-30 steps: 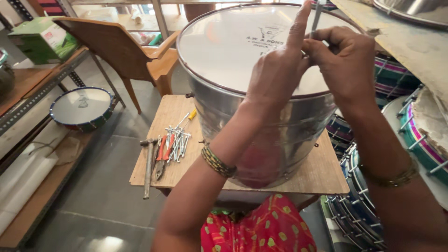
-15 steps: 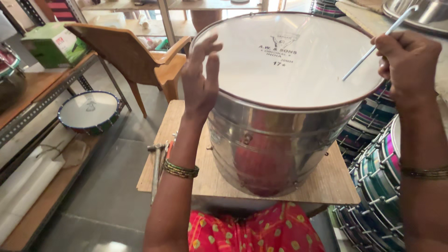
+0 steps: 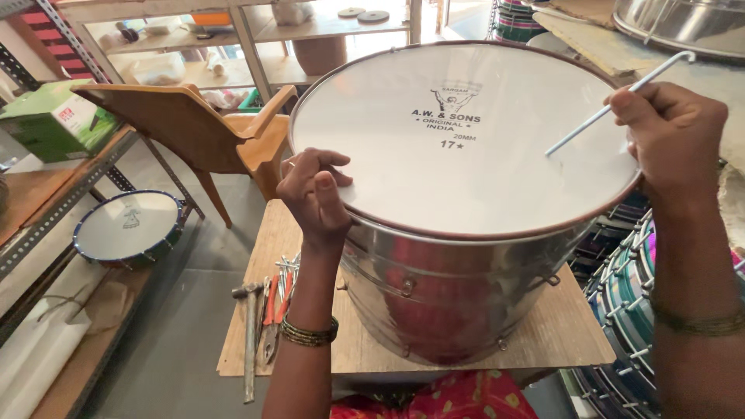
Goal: The person assembles a large metal drum by inserting metal tension rods through the rim and into the lugs on the drum body and tightening them.
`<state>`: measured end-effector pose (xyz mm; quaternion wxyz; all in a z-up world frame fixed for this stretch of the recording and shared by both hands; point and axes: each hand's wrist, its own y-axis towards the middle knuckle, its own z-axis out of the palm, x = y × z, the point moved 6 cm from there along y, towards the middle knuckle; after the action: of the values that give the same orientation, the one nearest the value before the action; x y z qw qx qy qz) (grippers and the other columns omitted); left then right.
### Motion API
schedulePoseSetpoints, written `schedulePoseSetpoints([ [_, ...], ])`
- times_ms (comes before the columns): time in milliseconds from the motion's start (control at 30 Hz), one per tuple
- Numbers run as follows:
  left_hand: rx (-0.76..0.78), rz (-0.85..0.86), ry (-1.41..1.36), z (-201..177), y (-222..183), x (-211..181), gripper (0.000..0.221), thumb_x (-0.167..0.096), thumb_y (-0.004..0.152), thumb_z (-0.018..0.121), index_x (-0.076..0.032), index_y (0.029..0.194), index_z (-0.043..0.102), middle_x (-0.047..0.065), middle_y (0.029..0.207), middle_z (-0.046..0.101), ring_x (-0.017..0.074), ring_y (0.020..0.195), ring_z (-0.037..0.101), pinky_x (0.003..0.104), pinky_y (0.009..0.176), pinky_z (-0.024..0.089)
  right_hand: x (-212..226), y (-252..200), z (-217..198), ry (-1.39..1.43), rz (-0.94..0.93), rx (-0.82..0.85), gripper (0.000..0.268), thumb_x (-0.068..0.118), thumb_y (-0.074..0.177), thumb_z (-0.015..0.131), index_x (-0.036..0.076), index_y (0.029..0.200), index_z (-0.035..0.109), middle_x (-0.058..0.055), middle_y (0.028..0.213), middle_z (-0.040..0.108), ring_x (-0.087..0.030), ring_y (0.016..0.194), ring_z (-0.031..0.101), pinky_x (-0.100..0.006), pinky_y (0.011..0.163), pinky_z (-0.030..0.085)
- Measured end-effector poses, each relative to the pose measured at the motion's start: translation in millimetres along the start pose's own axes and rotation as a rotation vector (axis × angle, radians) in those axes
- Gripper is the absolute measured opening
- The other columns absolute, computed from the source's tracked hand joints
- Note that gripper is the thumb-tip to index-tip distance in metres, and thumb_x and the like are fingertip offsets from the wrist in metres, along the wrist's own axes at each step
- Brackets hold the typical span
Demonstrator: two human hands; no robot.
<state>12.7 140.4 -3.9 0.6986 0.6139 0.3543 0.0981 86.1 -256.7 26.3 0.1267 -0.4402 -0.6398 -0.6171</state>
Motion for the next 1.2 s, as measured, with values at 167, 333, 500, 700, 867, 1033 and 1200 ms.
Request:
schedulePoseSetpoints([
  [167, -0.004, 0.003, 0.004, -2.5, 0.2, -2.3, 0.053, -0.047, 0.105, 0.043, -0.004, 0.090, 0.069, 0.004, 0.063, 0.064, 0.0215, 0.073, 0.061, 0.035, 0.092, 0.044, 5.5, 0.1, 0.7, 0.091, 0.033, -0.036, 0.015, 0.011, 0.104, 0.070, -0.002, 0.095, 0.068, 0.001, 0.065, 0.055, -0.003, 0.050, 0.042, -0.021, 0.045, 0.027],
  [333, -0.006, -0.021, 0.005, -2.3, -2.5, 1.4, 0.042, -0.034, 0.105, 0.046, -0.003, 0.091, 0.070, 0.006, 0.062, 0.065, 0.0244, 0.078, 0.064, 0.037, 0.095, 0.044, -19.5, 10.6, -9.2, 0.284, 0.082, 0.000, 0.015, 0.010, 0.117, 0.067, -0.003, 0.110, 0.070, -0.004, 0.085, 0.062, -0.007, 0.062, 0.049, -0.023, 0.051, 0.032],
  [500, 0.081, -0.199, -0.068, -0.4, -6.2, 1.1, 0.035, -0.026, 0.105, 0.046, -0.002, 0.096, 0.070, 0.010, 0.084, 0.068, 0.0238, 0.083, 0.066, 0.037, 0.089, 0.048, -2.9, 1.3, -49.5, 0.577, 0.203, -0.015, 0.020, 0.019, 0.116, 0.063, 0.001, 0.108, 0.067, -0.005, 0.089, 0.063, -0.008, 0.065, 0.054, -0.021, 0.052, 0.035],
  [700, 0.285, 0.257, 0.153, -19.2, -26.8, -72.5, 0.023, -0.021, 0.090, 0.072, -0.005, 0.106, 0.073, 0.015, 0.119, 0.071, 0.0387, 0.123, 0.058, 0.046, 0.110, 0.039, 45.5, -31.1, -98.7, 0.459, 0.181, 0.019, 0.020, 0.017, 0.117, 0.058, 0.002, 0.108, 0.066, -0.005, 0.087, 0.064, -0.006, 0.063, 0.053, -0.020, 0.048, 0.036],
  [867, 0.322, 0.016, 0.087, -19.0, -29.1, -56.1, 0.018, -0.012, 0.092, 0.082, -0.011, 0.109, 0.077, 0.003, 0.115, 0.077, 0.0255, 0.124, 0.065, 0.041, 0.110, 0.049, 51.2, -55.0, -109.1, 0.256, 0.252, -0.008, 0.014, 0.013, 0.106, 0.058, 0.004, 0.102, 0.069, -0.005, 0.082, 0.068, -0.003, 0.053, 0.051, -0.017, 0.039, 0.034],
  [1033, 0.319, 0.068, 0.127, -19.4, -31.3, -67.2, 0.020, -0.014, 0.093, 0.081, -0.009, 0.111, 0.076, 0.005, 0.119, 0.075, 0.0291, 0.126, 0.063, 0.043, 0.112, 0.046, 26.5, -66.2, -108.6, 0.162, 0.246, 0.112, 0.016, 0.010, 0.109, 0.058, 0.000, 0.113, 0.071, -0.008, 0.084, 0.067, -0.005, 0.058, 0.052, -0.019, 0.042, 0.036],
  [1200, 0.390, 0.173, 0.262, -6.3, -31.8, -96.9, 0.030, -0.025, 0.083, 0.084, -0.011, 0.109, 0.076, 0.006, 0.116, 0.075, 0.0286, 0.120, 0.064, 0.047, 0.112, 0.037, 25.2, -72.2, -112.6, 0.075, 0.212, 0.173, 0.019, 0.011, 0.108, 0.058, 0.000, 0.113, 0.073, -0.008, 0.081, 0.067, -0.006, 0.058, 0.051, -0.020, 0.046, 0.038],
])
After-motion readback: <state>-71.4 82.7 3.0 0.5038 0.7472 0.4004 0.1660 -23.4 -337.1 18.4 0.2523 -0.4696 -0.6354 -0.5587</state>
